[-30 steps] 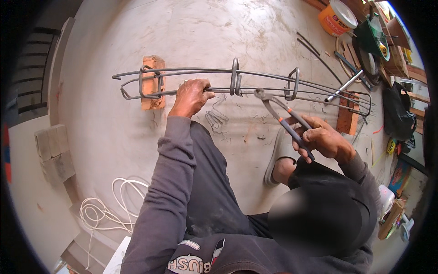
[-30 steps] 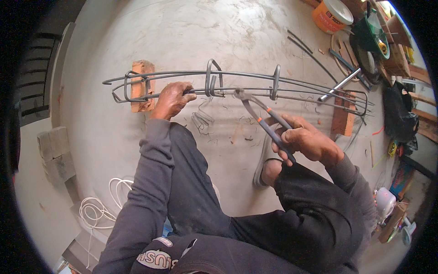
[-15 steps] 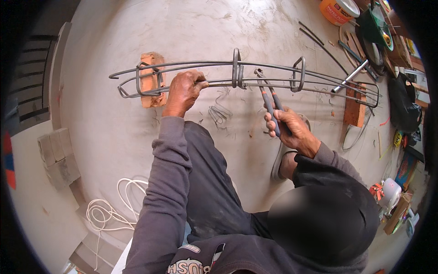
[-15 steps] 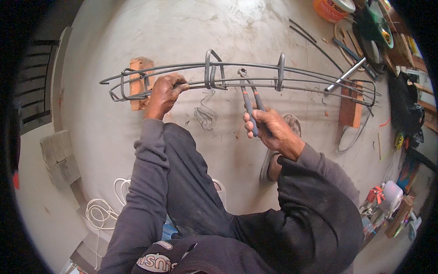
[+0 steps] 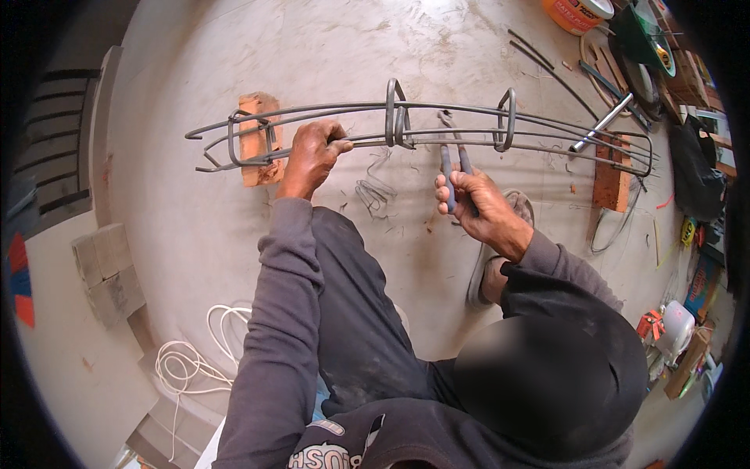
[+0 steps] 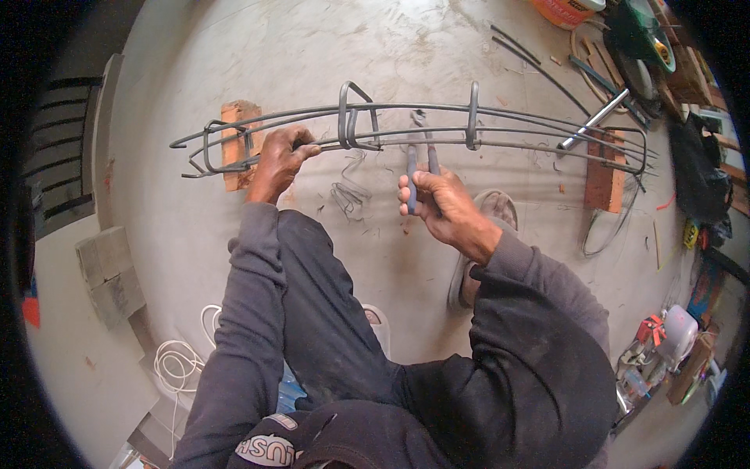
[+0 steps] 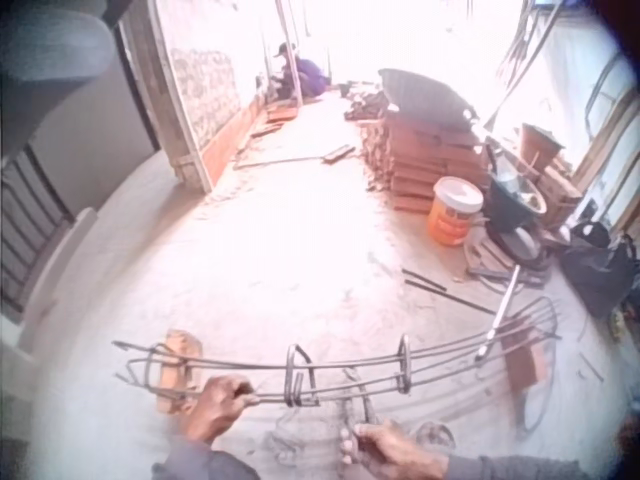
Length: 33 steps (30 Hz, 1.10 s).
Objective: The person sits on the floor and uses pliers to bend and secure metal rods into a frame structure. They repeatedly adjust the position of the rods and use the pliers to twist and tighten connections between the metal pieces.
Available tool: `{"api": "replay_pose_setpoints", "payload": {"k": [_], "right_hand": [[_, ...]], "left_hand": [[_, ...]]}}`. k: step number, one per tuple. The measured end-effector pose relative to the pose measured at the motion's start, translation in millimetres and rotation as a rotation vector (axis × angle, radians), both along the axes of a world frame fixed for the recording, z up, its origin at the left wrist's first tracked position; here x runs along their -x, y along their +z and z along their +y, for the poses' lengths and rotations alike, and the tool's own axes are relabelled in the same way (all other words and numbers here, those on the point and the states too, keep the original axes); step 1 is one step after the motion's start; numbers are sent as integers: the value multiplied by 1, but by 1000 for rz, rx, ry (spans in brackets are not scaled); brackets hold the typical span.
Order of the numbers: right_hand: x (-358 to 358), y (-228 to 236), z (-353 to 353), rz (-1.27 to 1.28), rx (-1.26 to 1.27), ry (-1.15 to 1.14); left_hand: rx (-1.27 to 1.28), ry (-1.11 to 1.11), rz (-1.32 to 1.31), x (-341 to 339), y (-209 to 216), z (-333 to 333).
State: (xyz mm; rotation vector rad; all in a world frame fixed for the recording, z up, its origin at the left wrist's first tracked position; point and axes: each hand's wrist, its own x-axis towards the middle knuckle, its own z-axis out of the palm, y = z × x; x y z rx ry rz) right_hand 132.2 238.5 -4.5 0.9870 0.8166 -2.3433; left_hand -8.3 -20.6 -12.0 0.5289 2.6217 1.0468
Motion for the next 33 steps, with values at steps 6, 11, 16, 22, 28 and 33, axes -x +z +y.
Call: {"api": "replay_pose_setpoints", "payload": {"k": [6, 11, 16, 22, 28, 33], "right_hand": [[-1, 6, 8, 55, 84, 202], [-3, -4, 8, -43, -1, -51], [-1, 2, 8, 102, 90, 220], [-7, -6, 15, -16, -3, 16], [-5, 10, 8, 36, 45, 262], [-10, 5, 19, -62, 9, 2]], "left_hand": [[-62, 21, -101, -1, -1, -3], [14, 4, -128, 3, 3, 5], [-37, 5, -98, -1, -2, -1], [12, -16, -103, 0, 3, 10], [-74, -3, -56, -4, 3, 5], [-63, 1, -57, -3, 2, 9]]}}
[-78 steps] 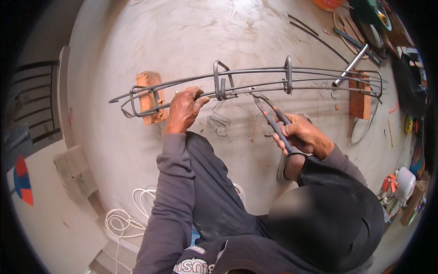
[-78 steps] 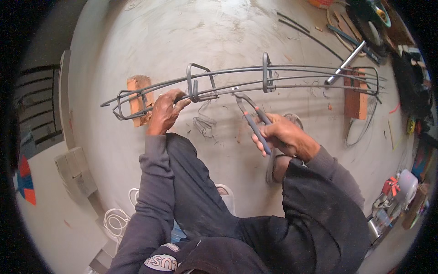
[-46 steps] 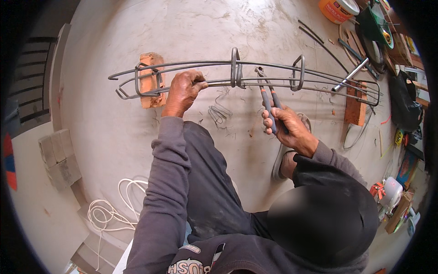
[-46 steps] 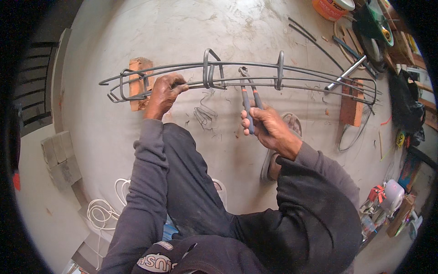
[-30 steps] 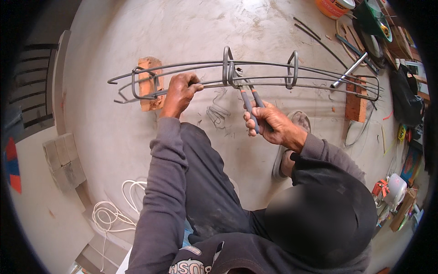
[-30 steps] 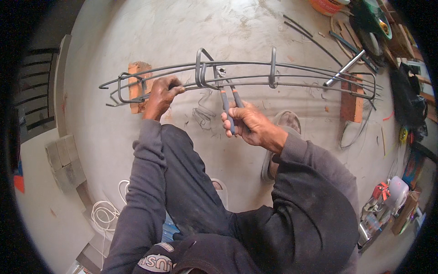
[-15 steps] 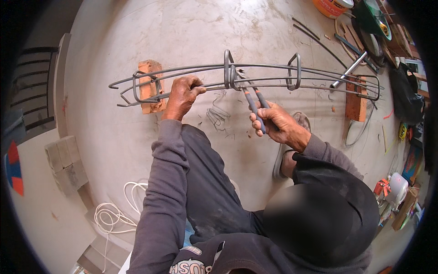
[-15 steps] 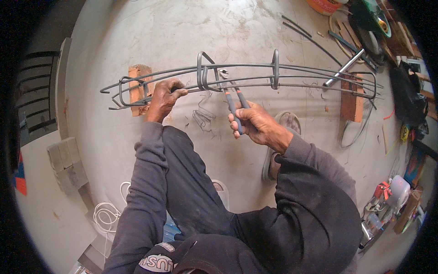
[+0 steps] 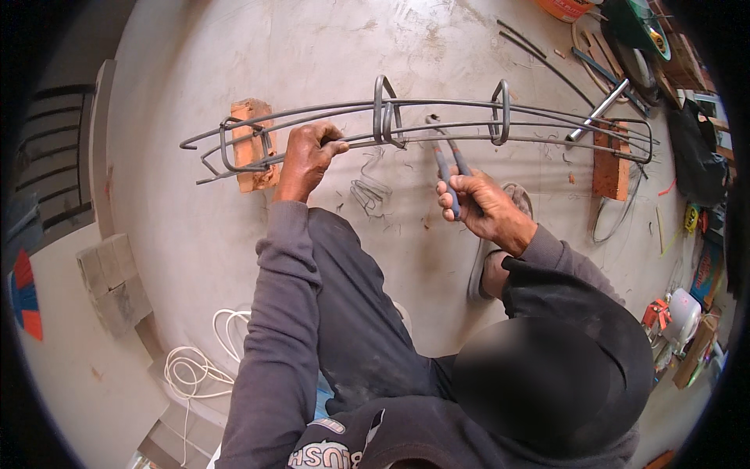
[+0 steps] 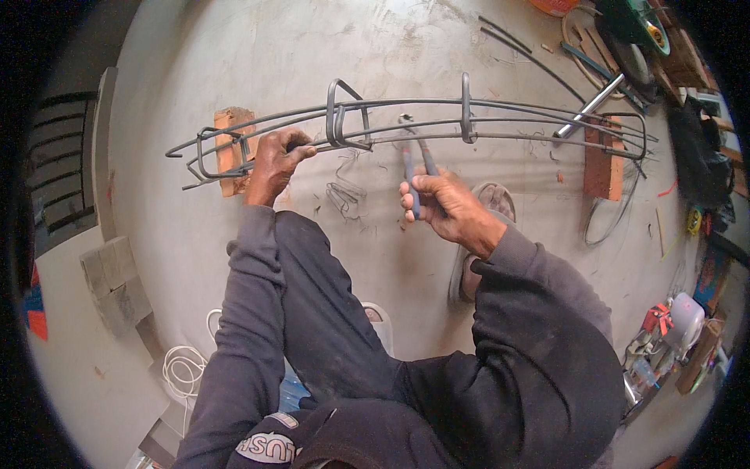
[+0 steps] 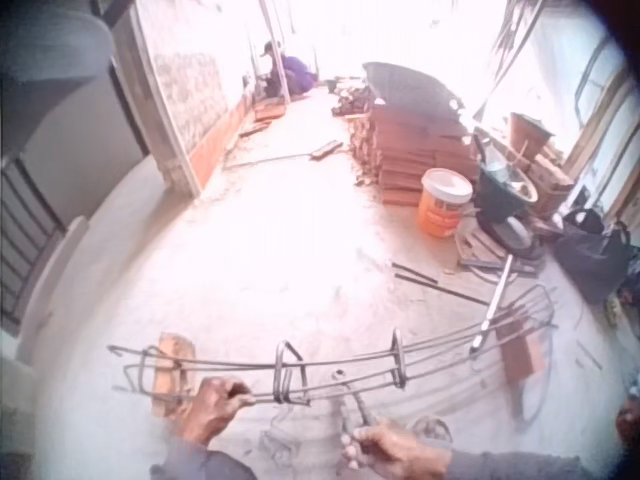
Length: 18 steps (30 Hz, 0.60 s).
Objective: The person sits on the floor and uses pliers to bend and secure metal rods into a frame structure. They repeatedly adjust the position of the rods and use the pliers to twist and tighten connections between the metal pieces.
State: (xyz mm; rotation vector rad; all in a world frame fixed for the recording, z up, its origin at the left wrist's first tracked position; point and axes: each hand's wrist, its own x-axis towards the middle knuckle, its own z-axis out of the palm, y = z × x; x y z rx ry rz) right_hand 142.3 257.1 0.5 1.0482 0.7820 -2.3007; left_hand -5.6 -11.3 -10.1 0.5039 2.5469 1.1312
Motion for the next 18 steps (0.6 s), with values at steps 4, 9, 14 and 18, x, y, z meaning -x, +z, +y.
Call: {"api": "replay_pose_setpoints", "payload": {"k": [4, 9, 14, 18], "right_hand": [[11, 14, -21, 57, 83, 188], [6, -2, -2, 34, 96, 137], [9, 10, -16, 46, 56, 152], [9, 5, -4, 120, 79, 295]], "left_hand": [[7, 16, -44, -1, -1, -2], [-5, -19, -7, 1, -3, -1], [43, -6, -46, 2, -2, 1], [29, -1, -21, -2, -1, -1]]}}
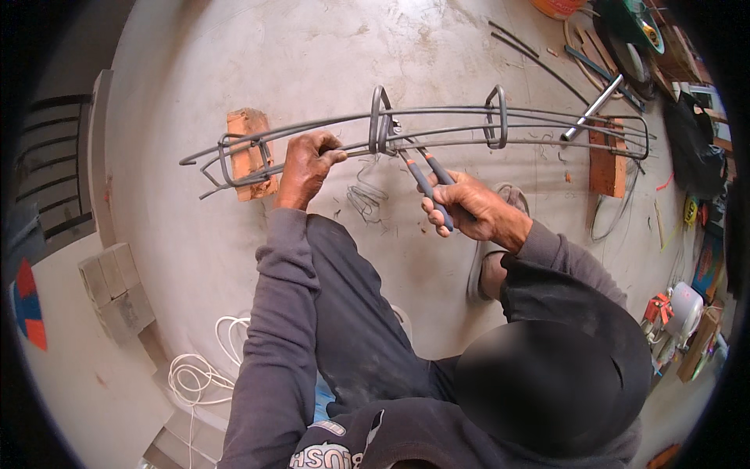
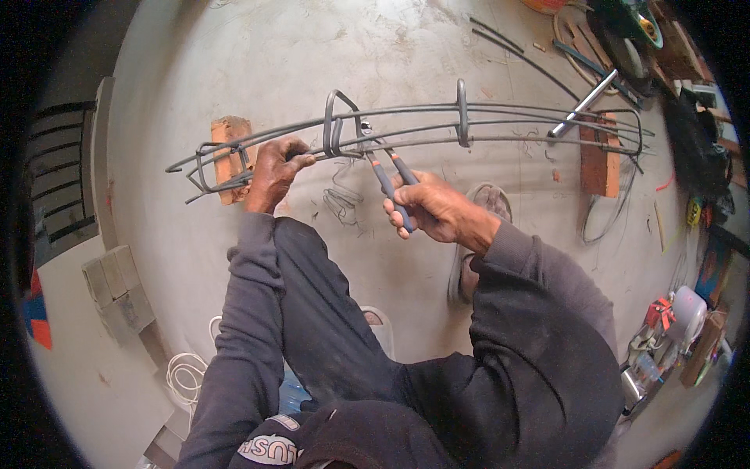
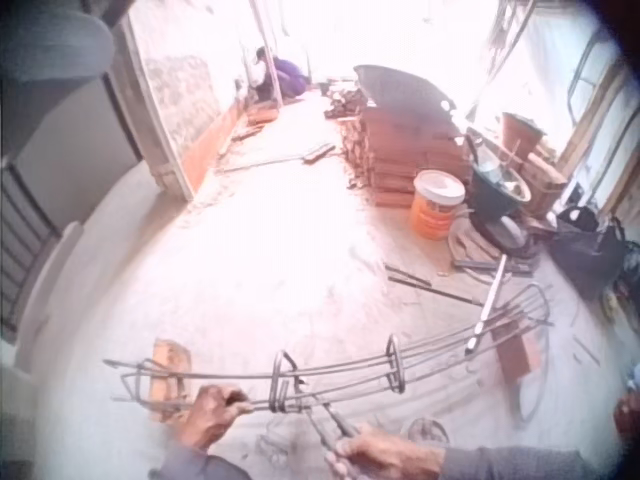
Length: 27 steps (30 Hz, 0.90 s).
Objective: The person sits on the floor and uses pliers to bend and secure metal rods into a frame structure. They repeatedly adjust the position of the rods and use the pliers to twist and tighten connections between the metal pieces.
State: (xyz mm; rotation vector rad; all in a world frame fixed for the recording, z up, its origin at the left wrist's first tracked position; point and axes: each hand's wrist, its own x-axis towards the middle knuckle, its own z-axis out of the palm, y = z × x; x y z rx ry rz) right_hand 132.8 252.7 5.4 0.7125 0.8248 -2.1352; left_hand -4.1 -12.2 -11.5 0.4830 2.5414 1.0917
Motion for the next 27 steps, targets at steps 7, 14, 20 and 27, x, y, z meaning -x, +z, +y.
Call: {"api": "replay_pose_setpoints", "payload": {"k": [7, 14, 20, 27], "right_hand": [[5, -6, -3, -40, -66, -182], [-2, -26, 5, 35, -8, -212], [2, -29, -1, 58, 44, 17], [4, -38, 2, -22, 106, -177]], "left_hand": [[8, 11, -30, 6, 4, 7], [-21, 20, -50, 5, 4, 4], [-58, 39, -92, 2, -6, -5], [-24, 4, -77, 2, 7, 0]]}}
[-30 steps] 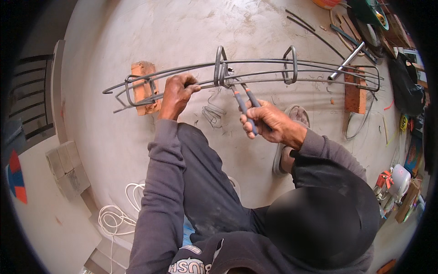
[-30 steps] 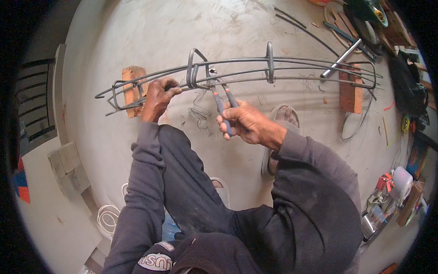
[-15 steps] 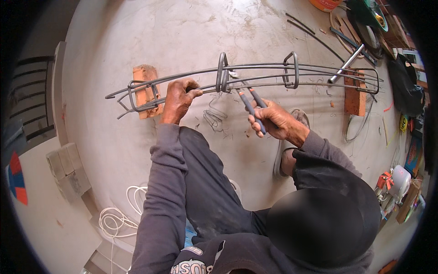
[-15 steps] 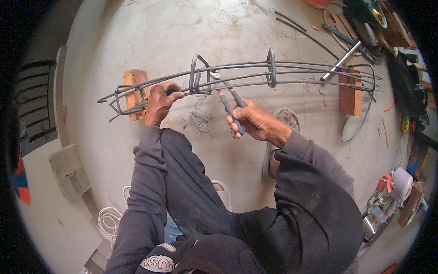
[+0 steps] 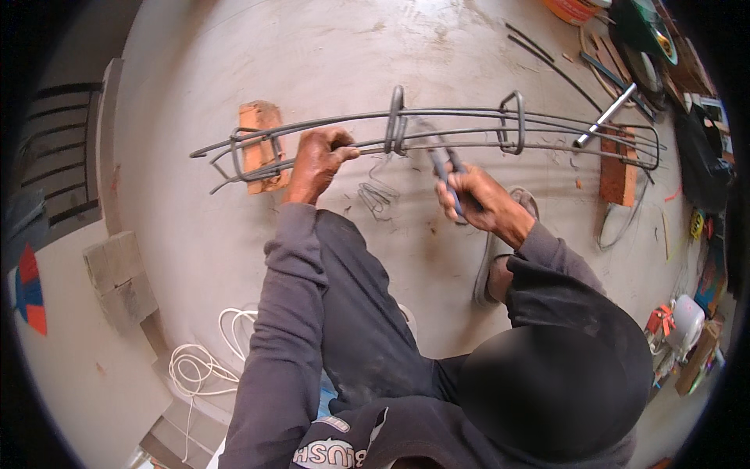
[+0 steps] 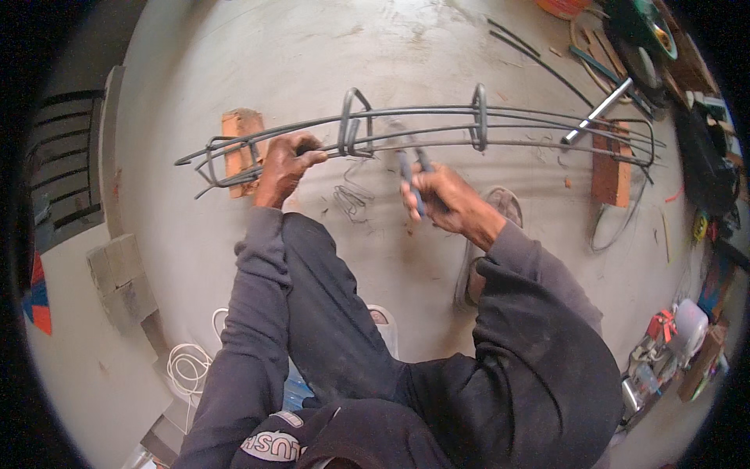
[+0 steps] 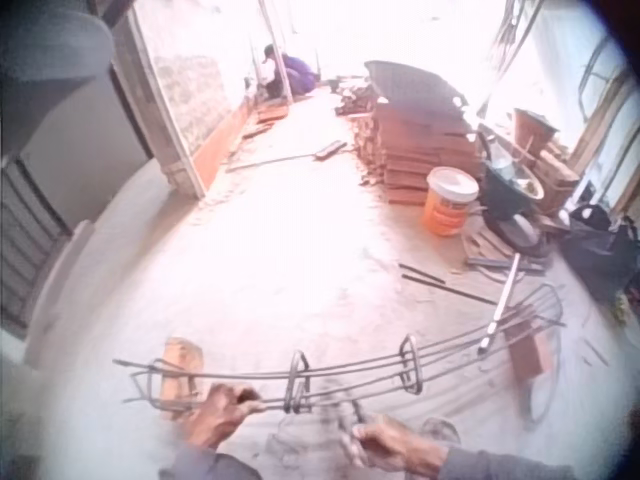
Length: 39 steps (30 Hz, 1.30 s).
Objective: The person sits on the floor and uses pliers to bend and secure metal rods into a frame structure. They repeatedly adjust the position of the rods and use the pliers to twist and tighten connections between the metal pieces.
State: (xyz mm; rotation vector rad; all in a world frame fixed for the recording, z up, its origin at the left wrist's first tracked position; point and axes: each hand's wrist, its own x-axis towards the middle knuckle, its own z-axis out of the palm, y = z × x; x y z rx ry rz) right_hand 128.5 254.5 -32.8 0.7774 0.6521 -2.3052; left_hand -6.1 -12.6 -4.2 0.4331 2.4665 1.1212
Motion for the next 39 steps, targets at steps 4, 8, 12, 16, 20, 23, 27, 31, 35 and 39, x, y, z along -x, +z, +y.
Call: {"api": "replay_pose_setpoints", "payload": {"k": [4, 8, 12, 16, 20, 23, 27, 31, 35, 39], "right_hand": [[-4, 5, 10, 115, 26, 193], [-3, 1, 9, 36, -29, 47], [-3, 4, 5, 115, 61, 151], [-10, 5, 7, 73, 68, 158], [-14, 10, 16, 16, 17, 82], [-22, 25, 28, 7, -64, 191], [-25, 59, 40, 141, -342, 571], [-30, 81, 54, 424, -553, 848], [-29, 110, 44, 263, -411, 601], [-27, 102, 37, 113, -303, 311]], "left_hand": [[0, -14, 51, 4, -4, -2], [35, -26, 89, 5, -3, 0], [25, 12, 111, 5, -6, 3], [123, -15, 146, 2, -10, 10], [255, 1, 281, -6, -2, 6], [298, 51, 342, -16, 18, 5], [103, 134, 461, -24, 71, 9], [317, 314, 1004, -7, 92, -29], [387, 620, 940, 26, 69, -117], [194, 589, 504, 35, 43, -151]]}}
